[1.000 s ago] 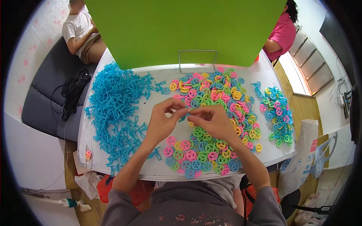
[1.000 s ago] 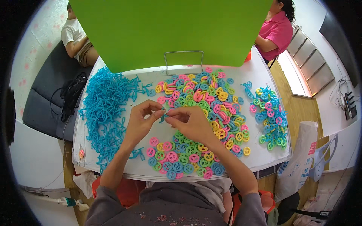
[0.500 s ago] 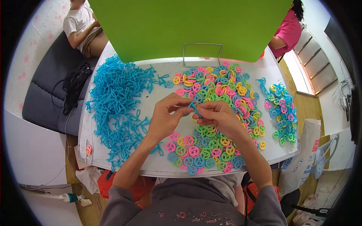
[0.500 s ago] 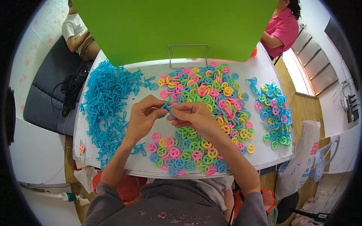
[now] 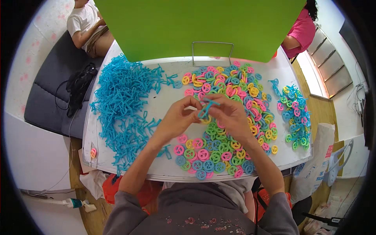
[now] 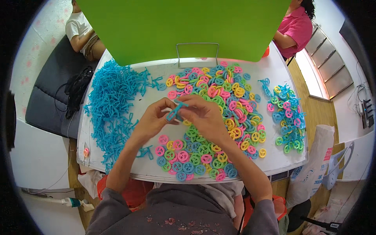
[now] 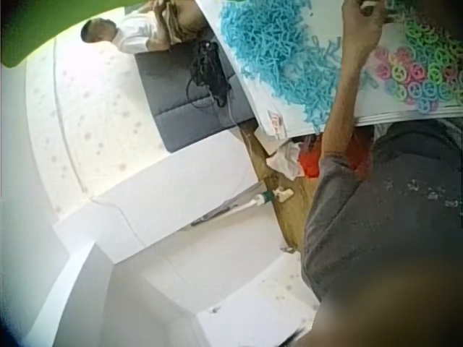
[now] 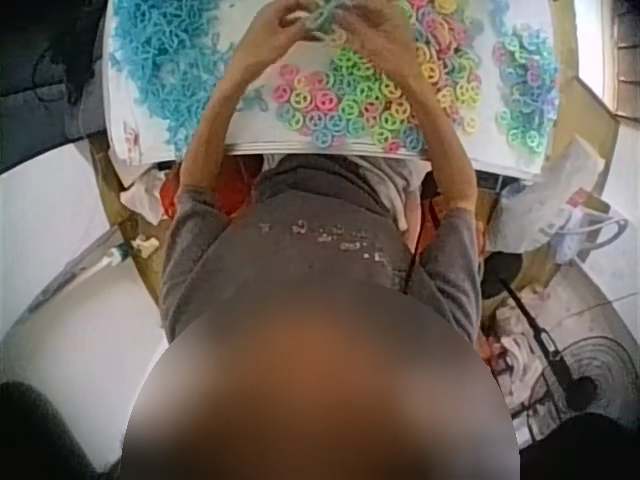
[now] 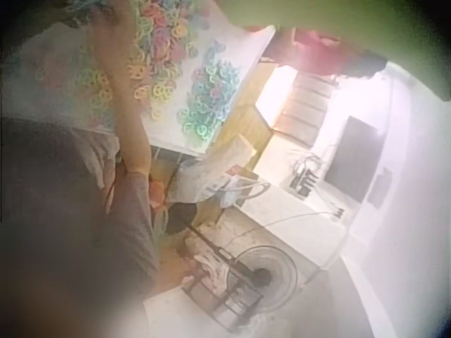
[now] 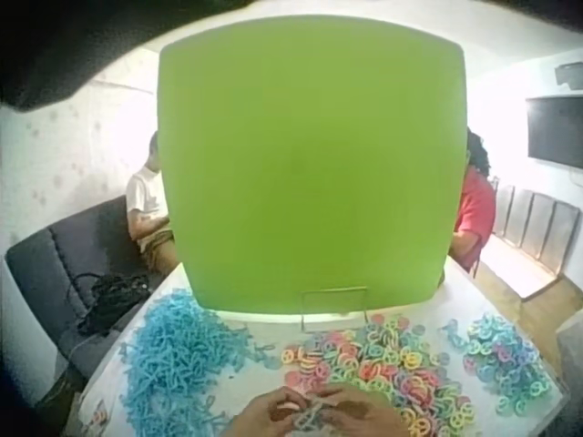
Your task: Assembling a chain by interlocking colorful plastic gear pieces on a table.
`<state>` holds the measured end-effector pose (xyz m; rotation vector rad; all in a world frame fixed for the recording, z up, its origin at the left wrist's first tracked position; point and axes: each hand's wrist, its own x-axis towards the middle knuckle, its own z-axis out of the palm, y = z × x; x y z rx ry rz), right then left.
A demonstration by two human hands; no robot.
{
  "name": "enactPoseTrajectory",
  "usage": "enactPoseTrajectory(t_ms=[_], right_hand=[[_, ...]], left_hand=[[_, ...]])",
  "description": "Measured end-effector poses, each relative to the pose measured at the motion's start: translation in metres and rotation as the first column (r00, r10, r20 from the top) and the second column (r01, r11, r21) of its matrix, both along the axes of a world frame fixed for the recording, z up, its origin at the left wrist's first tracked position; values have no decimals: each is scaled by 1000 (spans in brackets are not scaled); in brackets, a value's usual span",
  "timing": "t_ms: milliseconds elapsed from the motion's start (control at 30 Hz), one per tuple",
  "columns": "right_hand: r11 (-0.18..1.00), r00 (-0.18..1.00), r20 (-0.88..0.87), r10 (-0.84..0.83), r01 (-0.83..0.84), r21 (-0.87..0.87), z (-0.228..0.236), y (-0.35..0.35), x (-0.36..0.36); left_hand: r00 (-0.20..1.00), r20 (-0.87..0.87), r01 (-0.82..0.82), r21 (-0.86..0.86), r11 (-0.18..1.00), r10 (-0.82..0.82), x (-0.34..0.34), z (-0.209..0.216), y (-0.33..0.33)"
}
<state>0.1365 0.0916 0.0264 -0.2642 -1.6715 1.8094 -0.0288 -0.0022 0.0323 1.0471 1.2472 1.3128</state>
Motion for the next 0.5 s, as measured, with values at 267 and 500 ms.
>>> enactPoseTrajectory(t_ms=[267,500], right_hand=[[990,993,55,-102,107,-95,-1,2,4],[964,989,96,-110,129,-233,-1,2,4]], left_hand=[[389,-902,149,-142,979,-190,-27,-12,-26],[874,-475,-145,-58,988,101,-22,4,-9]])
